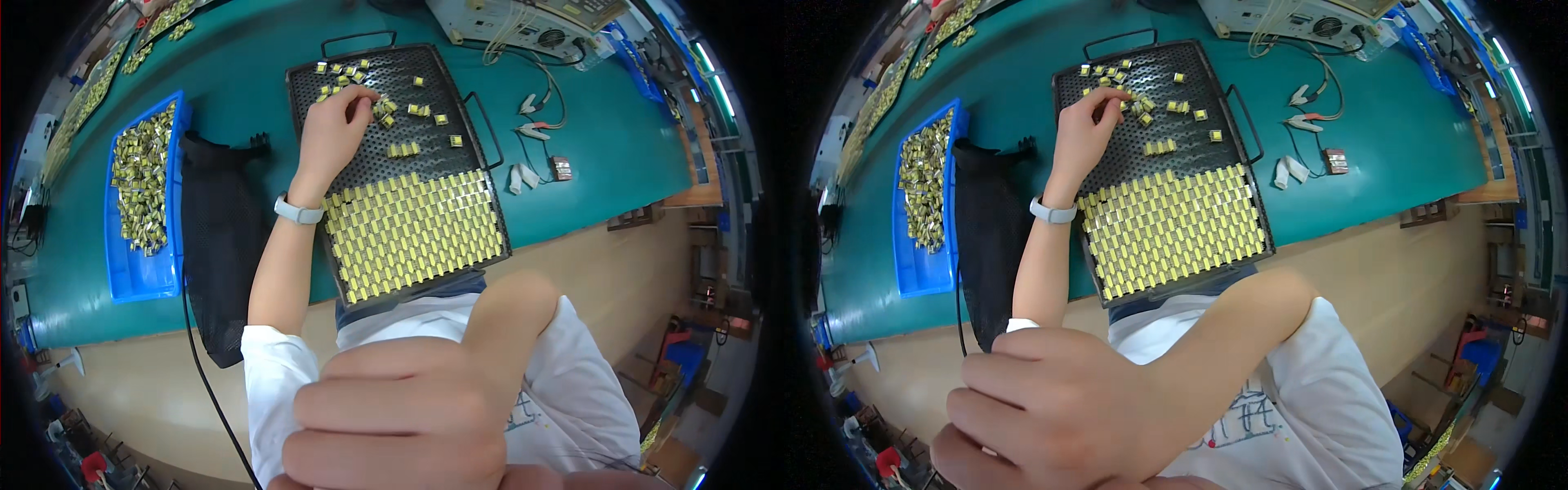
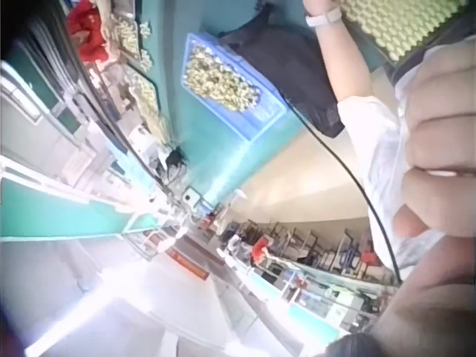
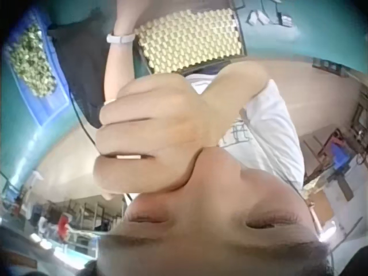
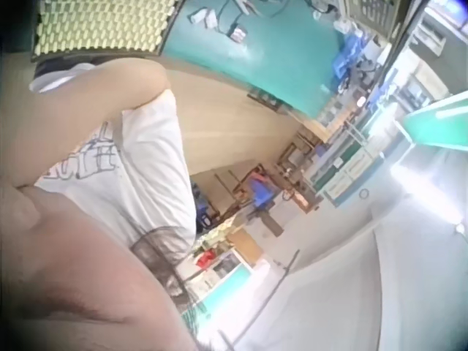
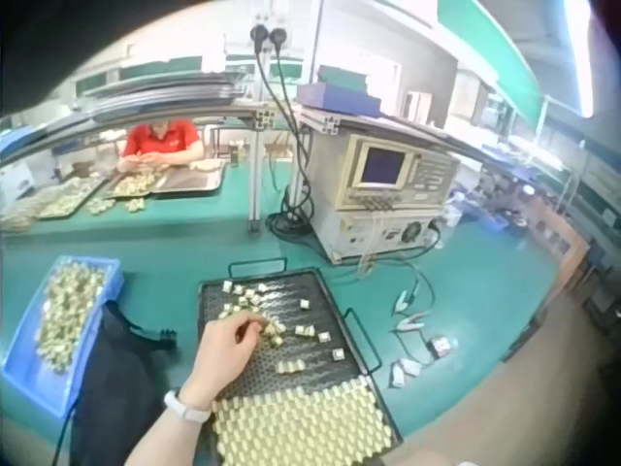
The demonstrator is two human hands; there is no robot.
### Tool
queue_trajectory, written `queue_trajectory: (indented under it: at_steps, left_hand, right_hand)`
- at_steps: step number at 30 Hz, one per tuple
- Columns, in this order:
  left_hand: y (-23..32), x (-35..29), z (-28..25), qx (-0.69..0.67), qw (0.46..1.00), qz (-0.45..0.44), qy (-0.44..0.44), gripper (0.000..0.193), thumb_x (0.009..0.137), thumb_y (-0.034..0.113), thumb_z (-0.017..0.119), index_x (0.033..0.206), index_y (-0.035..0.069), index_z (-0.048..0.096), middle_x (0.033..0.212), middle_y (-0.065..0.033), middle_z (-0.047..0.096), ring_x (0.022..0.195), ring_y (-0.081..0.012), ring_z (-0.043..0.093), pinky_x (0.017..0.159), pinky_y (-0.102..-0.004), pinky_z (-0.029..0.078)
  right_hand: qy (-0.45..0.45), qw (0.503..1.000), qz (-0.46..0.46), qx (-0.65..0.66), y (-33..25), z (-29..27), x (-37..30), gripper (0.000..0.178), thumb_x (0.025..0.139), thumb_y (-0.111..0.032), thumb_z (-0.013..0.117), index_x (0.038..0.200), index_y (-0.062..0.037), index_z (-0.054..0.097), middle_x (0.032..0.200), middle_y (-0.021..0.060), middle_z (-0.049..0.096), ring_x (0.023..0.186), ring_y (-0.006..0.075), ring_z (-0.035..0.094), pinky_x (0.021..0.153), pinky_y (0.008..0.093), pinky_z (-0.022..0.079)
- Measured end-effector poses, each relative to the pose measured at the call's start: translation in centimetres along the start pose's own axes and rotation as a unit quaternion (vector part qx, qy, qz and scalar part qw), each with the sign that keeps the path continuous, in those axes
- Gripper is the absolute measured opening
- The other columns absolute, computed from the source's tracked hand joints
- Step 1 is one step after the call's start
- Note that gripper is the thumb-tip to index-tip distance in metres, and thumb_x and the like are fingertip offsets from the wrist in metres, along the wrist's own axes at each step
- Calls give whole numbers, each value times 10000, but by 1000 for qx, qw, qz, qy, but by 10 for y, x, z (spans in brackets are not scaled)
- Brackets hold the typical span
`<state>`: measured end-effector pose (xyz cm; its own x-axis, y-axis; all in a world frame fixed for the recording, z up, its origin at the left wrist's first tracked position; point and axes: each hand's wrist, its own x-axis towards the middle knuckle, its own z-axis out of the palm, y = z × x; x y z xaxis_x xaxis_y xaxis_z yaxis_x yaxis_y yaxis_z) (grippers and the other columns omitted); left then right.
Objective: Manually picking up small yellow electronic components from a bin and placing them into a grid-like assembly tray.
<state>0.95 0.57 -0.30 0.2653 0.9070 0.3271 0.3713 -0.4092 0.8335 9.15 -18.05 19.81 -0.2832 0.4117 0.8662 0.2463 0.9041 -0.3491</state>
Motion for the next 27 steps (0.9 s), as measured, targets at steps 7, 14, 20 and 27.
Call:
queue_trajectory:
  at_steps: [7,14,20,27]
  left_hand:
    - [28,-16,-51,61,989,-2,138,203,969,125,621,1107,14,720,899,-123,735,762,-150,684,707,-288,518]
    - [75,-191,-70,28,932,-109,346,132,999,53,589,1042,-26,685,951,-81,659,878,-178,611,788,-288,490]
    - [-42,-361,-57,180,708,-261,631,552,869,237,793,1307,22,534,1098,-113,595,1011,-255,597,905,-349,478]
    - [20,-262,-94,198,704,-221,645,747,853,317,826,1449,39,472,1259,-129,614,1181,-330,584,1064,-437,438]
  right_hand:
    - [-111,967,170,157,-39,-6,7,178,812,-179,672,749,-68,548,698,19,466,552,152,476,452,270,326]
    - [-38,980,123,149,-33,12,-9,180,768,-203,651,818,-47,577,709,31,484,615,166,502,513,287,371]
    - [-32,982,101,159,-32,21,-28,226,737,-214,645,864,-33,597,726,41,510,657,181,536,555,301,413]
    - [-224,967,92,76,-19,22,-60,180,791,-197,732,875,-74,631,710,23,502,655,162,567,531,294,442]
